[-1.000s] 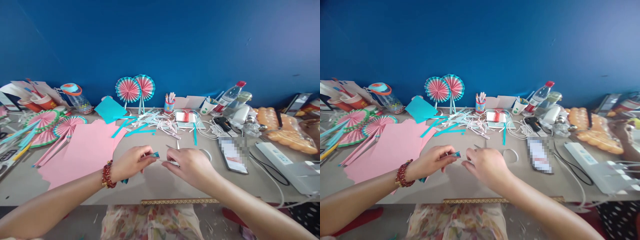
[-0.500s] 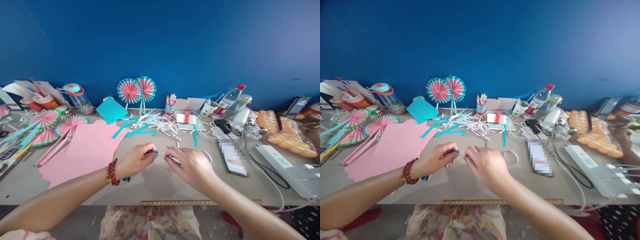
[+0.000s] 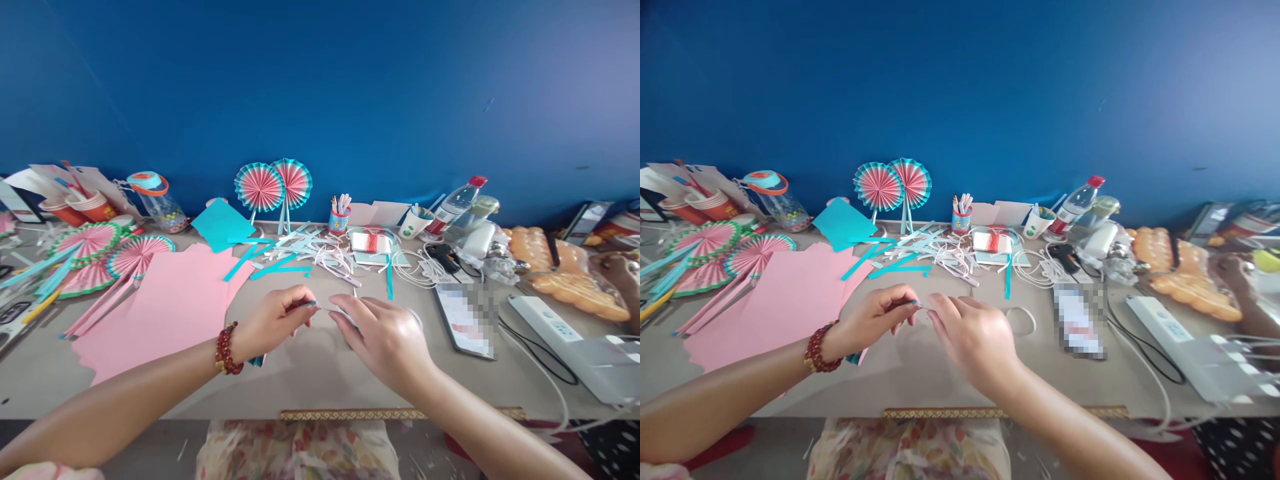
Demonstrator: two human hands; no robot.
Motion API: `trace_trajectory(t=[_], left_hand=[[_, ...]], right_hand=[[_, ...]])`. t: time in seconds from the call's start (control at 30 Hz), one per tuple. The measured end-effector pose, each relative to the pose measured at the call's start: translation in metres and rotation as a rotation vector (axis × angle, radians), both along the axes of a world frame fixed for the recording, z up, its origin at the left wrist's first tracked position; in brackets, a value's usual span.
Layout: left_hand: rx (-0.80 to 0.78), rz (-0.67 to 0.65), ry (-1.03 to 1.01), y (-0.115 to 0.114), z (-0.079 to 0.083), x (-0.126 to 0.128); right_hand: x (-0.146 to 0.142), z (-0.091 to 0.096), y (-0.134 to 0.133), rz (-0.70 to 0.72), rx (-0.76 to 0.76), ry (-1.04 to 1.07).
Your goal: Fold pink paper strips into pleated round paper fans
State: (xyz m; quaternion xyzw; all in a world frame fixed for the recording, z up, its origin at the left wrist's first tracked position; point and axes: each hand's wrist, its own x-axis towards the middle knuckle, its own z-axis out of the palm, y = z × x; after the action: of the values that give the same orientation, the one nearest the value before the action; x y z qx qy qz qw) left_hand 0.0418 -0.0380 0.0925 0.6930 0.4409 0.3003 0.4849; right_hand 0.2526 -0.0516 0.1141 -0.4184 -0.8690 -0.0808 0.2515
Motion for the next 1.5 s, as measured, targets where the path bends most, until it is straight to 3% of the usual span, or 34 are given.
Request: trace_trajectory(t=[0.33, 0.63, 0.83, 0.93, 1.07, 1.13, 1.2, 1.27, 1.37, 1.5], left_hand=[[-0.097, 0.015, -0.176, 0.004, -0.008, 0.003], [-0.183, 0.138, -0.299, 0.001, -0.020, 0.013], [-0.336, 0.170, -0.391, -0.005, -0.025, 0.018], [-0.302, 0.169, -0.347, -0.008, -0.025, 0.017], [-0.070, 0.203, -0.161, -0.003, -0.029, -0.001], [-0.023, 0.320, -0.121, 0.003, -0.030, -0.016], [-0.085, 0.436, -0.169, 0.008, -0.028, -0.028], [-0.132, 0.436, -0.252, 0.010, -0.026, -0.031], [-0.202, 0.377, -0.383, 0.009, -0.022, -0.021], [-0.300, 0.304, -0.526, 0.007, -0.022, -0.004]], right_hand=[[-0.003, -0.002, 0.002, 0.123, 0.117, 0.056], [0.002, -0.022, 0.010, 0.207, 0.043, 0.091], [0.003, -0.025, 0.012, 0.216, -0.009, 0.164], [0.002, -0.027, 0.011, 0.212, 0.005, 0.155], [0.013, -0.027, 0.012, 0.221, -0.005, 0.140], [0.026, -0.024, 0.013, 0.178, -0.044, 0.189], [0.038, -0.021, 0.014, 0.093, -0.135, 0.273], [0.045, -0.019, 0.015, 0.030, -0.248, 0.348], [0.040, -0.020, 0.015, 0.048, -0.381, 0.424], [0.028, -0.023, 0.014, 0.092, -0.441, 0.479]])
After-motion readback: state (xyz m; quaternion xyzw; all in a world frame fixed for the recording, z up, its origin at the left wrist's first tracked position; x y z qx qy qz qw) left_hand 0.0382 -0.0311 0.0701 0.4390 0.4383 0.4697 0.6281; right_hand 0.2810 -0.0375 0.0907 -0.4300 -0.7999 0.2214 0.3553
